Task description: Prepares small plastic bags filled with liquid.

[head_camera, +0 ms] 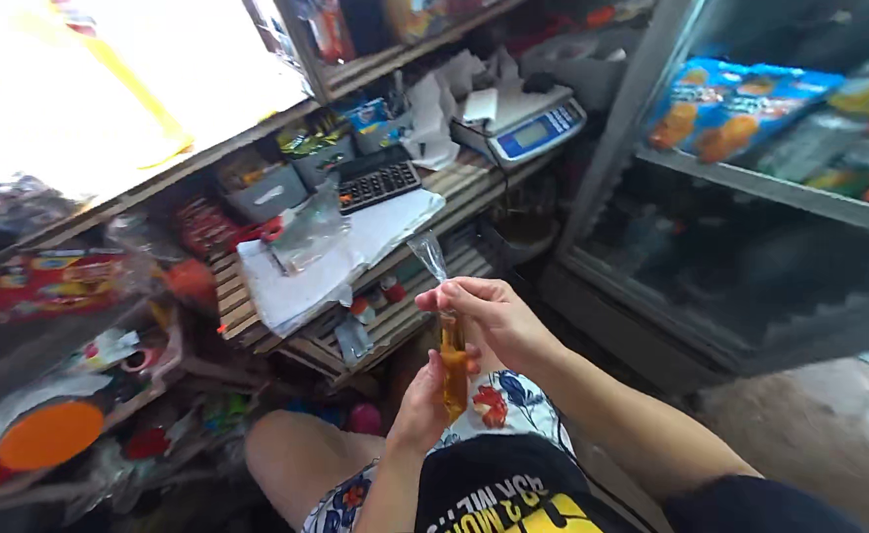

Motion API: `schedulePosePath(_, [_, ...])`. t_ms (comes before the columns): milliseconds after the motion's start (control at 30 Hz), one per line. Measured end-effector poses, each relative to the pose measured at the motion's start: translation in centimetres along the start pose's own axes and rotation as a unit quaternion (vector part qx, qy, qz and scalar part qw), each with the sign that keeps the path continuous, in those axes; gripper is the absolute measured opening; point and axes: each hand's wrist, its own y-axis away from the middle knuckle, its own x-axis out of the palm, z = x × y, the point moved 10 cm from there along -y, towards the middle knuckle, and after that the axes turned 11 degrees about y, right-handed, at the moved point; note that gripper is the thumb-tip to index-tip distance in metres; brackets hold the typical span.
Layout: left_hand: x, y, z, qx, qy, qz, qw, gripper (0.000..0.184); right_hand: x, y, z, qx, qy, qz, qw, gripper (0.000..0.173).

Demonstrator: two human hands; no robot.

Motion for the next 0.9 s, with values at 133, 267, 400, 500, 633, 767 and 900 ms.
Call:
schedulePosePath(133, [-1.4, 0.0, -3.5, 0.202, -0.264, -0.101, 0.938, 0.033, -0.5, 0.8, -0.3, -0.029, 0.024, -0.020, 0.999, 0.031])
schedulePosePath(267, [-1.1, -0.8, -3.7, 0.189, -0.282, -0.104, 0.935, 0.044, 0.4, 0.9, -1.0, -0.047, 0.015, 0.014, 0.999, 0.032])
schedulePosePath(400, [0.3, -1.2, -0.9, 0.060, -0.098, 0.015, 0.993, 0.062, 0.0, 0.8, -0.8, -0.046, 0.008, 0.031, 0.998, 0.032])
schedulePosePath(500, [0.2, -1.3, -1.7, 0.082, -0.166, 0.018, 0.983, 0.055, -1.2, 1.1, -0.5, -0.071, 0.016, 0.016, 0.997, 0.029])
schedulePosePath(633, [1.0, -2.0, -2.2, 0.122, -0.210, 0.005, 0.970, 0.039, -1.3, 1.4, -0.9, -0.070, 0.018, 0.005, 0.997, 0.027])
schedulePosePath(767, [0.0, -2.1, -2.0, 0.217, -0.295, -0.096, 0.926, 0.054, -1.6, 1.4, -2.1, -0.064, 0.026, -0.013, 0.998, 0.028])
schedulePosePath(900, [-0.6, -1.6, -0.2, 0.134, -0.331, -0.079, 0.931, 0.078, -2.3, 1.8, -4.3, -0.027, -0.011, -0.053, 0.998, 0.029])
